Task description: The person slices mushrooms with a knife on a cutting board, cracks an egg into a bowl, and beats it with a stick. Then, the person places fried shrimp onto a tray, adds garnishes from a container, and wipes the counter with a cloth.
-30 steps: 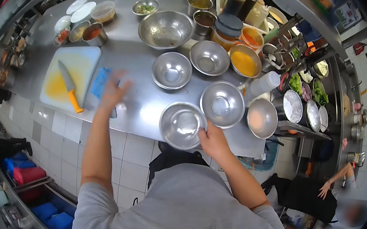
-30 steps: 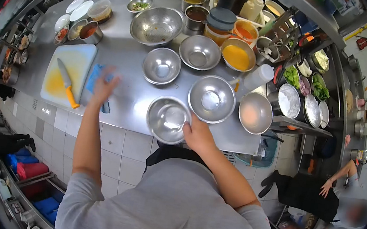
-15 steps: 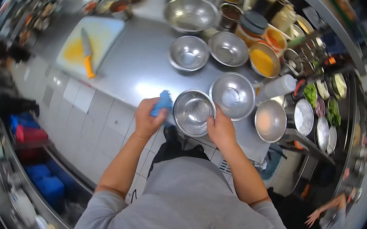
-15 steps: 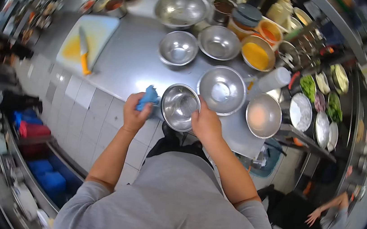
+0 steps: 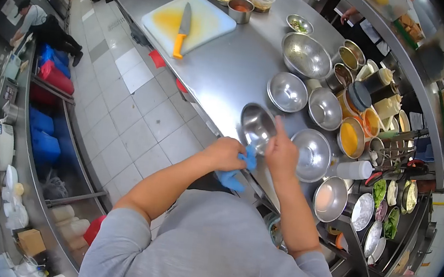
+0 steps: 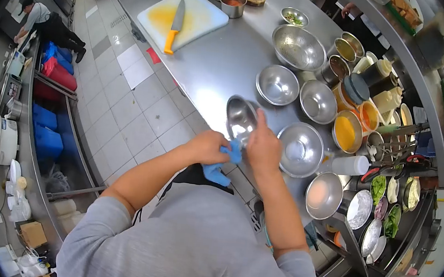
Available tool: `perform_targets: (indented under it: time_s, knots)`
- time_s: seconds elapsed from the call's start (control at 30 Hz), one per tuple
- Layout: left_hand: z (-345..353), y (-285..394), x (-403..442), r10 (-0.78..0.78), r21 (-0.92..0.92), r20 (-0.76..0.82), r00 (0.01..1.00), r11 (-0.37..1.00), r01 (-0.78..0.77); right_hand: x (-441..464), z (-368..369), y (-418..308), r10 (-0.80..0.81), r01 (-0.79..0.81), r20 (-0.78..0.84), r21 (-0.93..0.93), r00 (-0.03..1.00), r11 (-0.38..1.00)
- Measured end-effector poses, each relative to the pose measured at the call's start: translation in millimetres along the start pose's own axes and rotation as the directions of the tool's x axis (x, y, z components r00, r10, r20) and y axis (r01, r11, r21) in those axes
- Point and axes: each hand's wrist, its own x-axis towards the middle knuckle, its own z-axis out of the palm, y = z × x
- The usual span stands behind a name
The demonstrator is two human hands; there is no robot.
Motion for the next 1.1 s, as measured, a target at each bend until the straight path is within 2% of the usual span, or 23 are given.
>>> perform_targets:
  time_s: [0.07,0.1,0.13,0.2,0.23,0.27,0.33,0.4,0.47,0.5,0.53,0.57,0.6,0.63,0.67,0.7,0.77,0.83,0.9,0.93,1.0,1.03,1.1]
  knots:
    - [-3.0,-11.1,0.6,-0.008,-0.055,-0.006,1.000,0.998,0.008,4.4,-23.3,5.0,0.072,-0.083,-0.245,-0.035,0.967,0.996]
    - [-13.4,-11.8,0.2,-0.161,-0.148,-0.069,0.985,0.978,0.149,3.8,-32.6,9.3,0.084,-0.098,-0.248,-0.045,0.965,0.994]
    - [-23.8,-16.1,2.3,-0.308,-0.241,-0.113,0.945,0.931,0.275,4.2,-42.7,13.9,0.138,-0.133,-0.286,0.038,0.948,0.990]
    - [-40.0,-42.7,14.6,-0.317,-0.319,-0.400,0.860,0.928,0.194,7.5,-61.3,26.7,0.248,-0.185,-0.362,0.200,0.899,0.962]
    - [-50.0,-49.4,20.7,-0.326,-0.536,-0.499,0.803,0.844,0.010,2.4,-65.2,35.3,0.257,-0.183,-0.382,0.219,0.888,0.958]
    - [-59.6,-57.2,25.6,-0.366,-0.693,-0.572,0.734,0.695,-0.193,-7.0,-67.3,41.1,0.271,-0.203,-0.400,0.206,0.875,0.957]
    - [-72.5,-94.0,32.8,-0.449,-0.801,-0.598,0.664,0.358,-0.480,-28.4,-70.5,46.5,0.388,-0.247,-0.385,0.366,0.837,0.897]
    - [-54.8,-154.5,35.8,-0.583,-0.798,-0.603,0.545,0.436,-0.416,-53.3,-76.2,35.1,0.595,-0.428,-0.303,0.467,0.745,0.774]
    - [-2.4,-236.1,44.4,-0.777,-0.876,-0.477,0.411,0.387,-0.287,-76.6,-71.8,34.2,0.626,-0.426,-0.344,0.503,0.699,0.752]
    - [26.7,-259.1,53.9,-0.823,-0.886,-0.460,0.333,0.396,-0.243,-87.4,-69.6,34.8,0.639,-0.408,-0.357,0.539,0.682,0.737]
    - [57.5,-285.1,60.7,-0.822,-0.882,-0.413,0.392,0.469,0.055,-100.4,-67.5,36.0,0.648,-0.415,-0.386,0.532,0.657,0.738]
    - [97.0,-319.1,75.8,-0.688,-0.659,-0.466,0.556,0.690,0.300,-113.7,-64.5,36.8,0.687,-0.441,-0.381,0.555,0.619,0.705]
    - [131.1,-336.3,98.7,-0.444,-0.402,-0.511,0.736,0.880,0.252,-117.7,-58.6,36.9,0.724,-0.463,-0.370,0.581,0.583,0.669]
    - [97.9,-269.0,110.8,0.015,-0.137,-0.555,0.832,0.985,-0.109,-114.9,-56.3,32.8,0.730,-0.464,-0.386,0.583,0.563,0.667]
    - [124.2,-267.3,127.8,0.181,0.070,-0.585,0.791,0.982,-0.173,-111.3,-60.0,23.4,0.744,-0.486,-0.362,0.584,0.562,0.650]
    - [133.1,-257.0,145.8,0.235,0.114,-0.511,0.827,0.972,-0.206,-108.3,-60.8,16.3,0.757,-0.512,-0.336,0.578,0.560,0.635]
    - [140.9,-237.6,184.1,0.221,0.112,-0.330,0.918,0.974,-0.195,-107.6,-51.2,17.5,0.782,-0.521,-0.333,0.600,0.528,0.607]
    - [148.0,-231.3,210.4,0.192,0.128,-0.222,0.956,0.978,-0.167,-102.1,-49.4,14.2,0.801,-0.525,-0.335,0.619,0.497,0.584]
    - [152.4,-229.8,225.4,0.158,0.156,-0.164,0.974,0.979,-0.133,-95.5,-45.5,6.9,0.893,-0.503,-0.211,0.764,0.398,0.405]
    - [155.0,-230.7,230.1,0.150,0.162,-0.148,0.978,0.979,-0.126,-94.4,-44.3,4.4,0.894,-0.507,-0.231,0.756,0.385,0.414]
    - [157.6,-231.6,236.3,0.140,0.164,-0.126,0.982,0.979,-0.119,-91.1,-41.8,-2.1,0.848,-0.559,-0.281,0.652,0.449,0.512]
    - [157.6,-232.4,238.2,0.138,0.167,-0.116,0.984,0.979,-0.118,-85.7,-42.6,-11.3,0.836,-0.562,-0.313,0.628,0.450,0.538]
    - [158.2,-235.3,238.6,0.136,0.169,-0.102,0.985,0.979,-0.118,-87.2,-41.1,-21.3,0.851,-0.567,-0.315,0.641,0.421,0.518]
